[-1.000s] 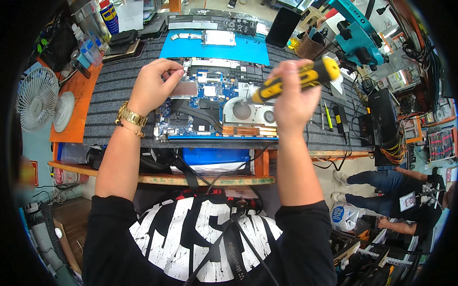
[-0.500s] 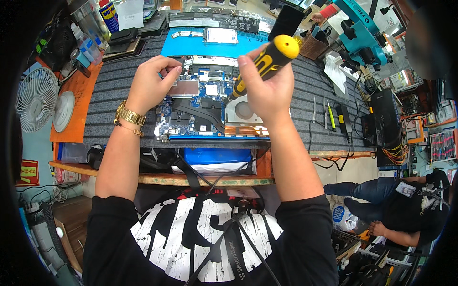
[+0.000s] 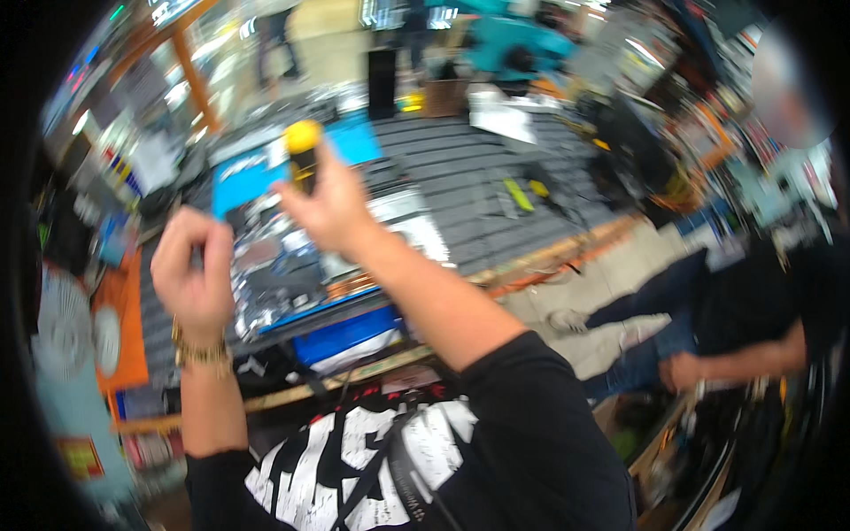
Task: The person unscrews and removes components from an open laptop, handling wires and internal parts with a screwdriver and by hand.
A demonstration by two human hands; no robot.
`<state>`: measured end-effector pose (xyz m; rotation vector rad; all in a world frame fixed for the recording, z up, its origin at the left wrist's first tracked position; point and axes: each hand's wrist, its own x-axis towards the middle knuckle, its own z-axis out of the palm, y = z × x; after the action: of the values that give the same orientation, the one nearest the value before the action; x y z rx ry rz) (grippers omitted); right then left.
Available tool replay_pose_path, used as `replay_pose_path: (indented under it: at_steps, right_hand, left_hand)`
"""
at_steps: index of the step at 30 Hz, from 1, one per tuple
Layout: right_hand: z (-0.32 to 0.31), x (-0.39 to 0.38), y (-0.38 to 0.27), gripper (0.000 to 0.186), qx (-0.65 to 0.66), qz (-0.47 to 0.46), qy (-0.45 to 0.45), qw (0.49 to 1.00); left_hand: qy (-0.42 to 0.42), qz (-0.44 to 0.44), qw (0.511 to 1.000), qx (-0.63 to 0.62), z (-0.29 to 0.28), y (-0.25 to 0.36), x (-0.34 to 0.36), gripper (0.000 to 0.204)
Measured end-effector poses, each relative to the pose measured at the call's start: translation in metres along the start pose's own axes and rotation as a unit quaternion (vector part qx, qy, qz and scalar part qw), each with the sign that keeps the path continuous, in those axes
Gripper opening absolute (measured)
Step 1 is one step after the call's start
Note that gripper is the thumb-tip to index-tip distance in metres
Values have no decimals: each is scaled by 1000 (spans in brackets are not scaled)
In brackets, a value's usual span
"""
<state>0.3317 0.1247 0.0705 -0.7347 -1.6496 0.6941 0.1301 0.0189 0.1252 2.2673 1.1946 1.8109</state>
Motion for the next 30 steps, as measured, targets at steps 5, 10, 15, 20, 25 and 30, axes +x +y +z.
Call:
replay_pose_path:
  at_steps: [5, 10, 15, 20, 25, 30]
  right_hand:
    - [-16, 8, 7, 67, 34, 28, -35, 998]
    - [-2, 5, -24, 62, 51, 4, -52, 997]
    - [-14, -2, -7, 69, 1, 34, -34, 999]
    - [7, -9, -19, 67, 34, 68, -24, 997]
    - [31, -12, -40, 56, 58, 37, -47, 997]
    - [33, -13, -27, 41, 48, 41, -49, 997]
  left_hand:
    - [-345, 187, 901, -183, 104, 167, 69, 47]
    - [-367, 242, 891, -112, 160, 220, 89, 49]
    - [-332, 231, 901, -158, 132, 172, 55, 32]
    - [-105, 119, 982, -106, 25, 55, 30, 9]
    - [70, -186, 977, -72, -5, -67, -34, 23]
    - [-114, -171, 978, 26, 2, -83, -49, 20]
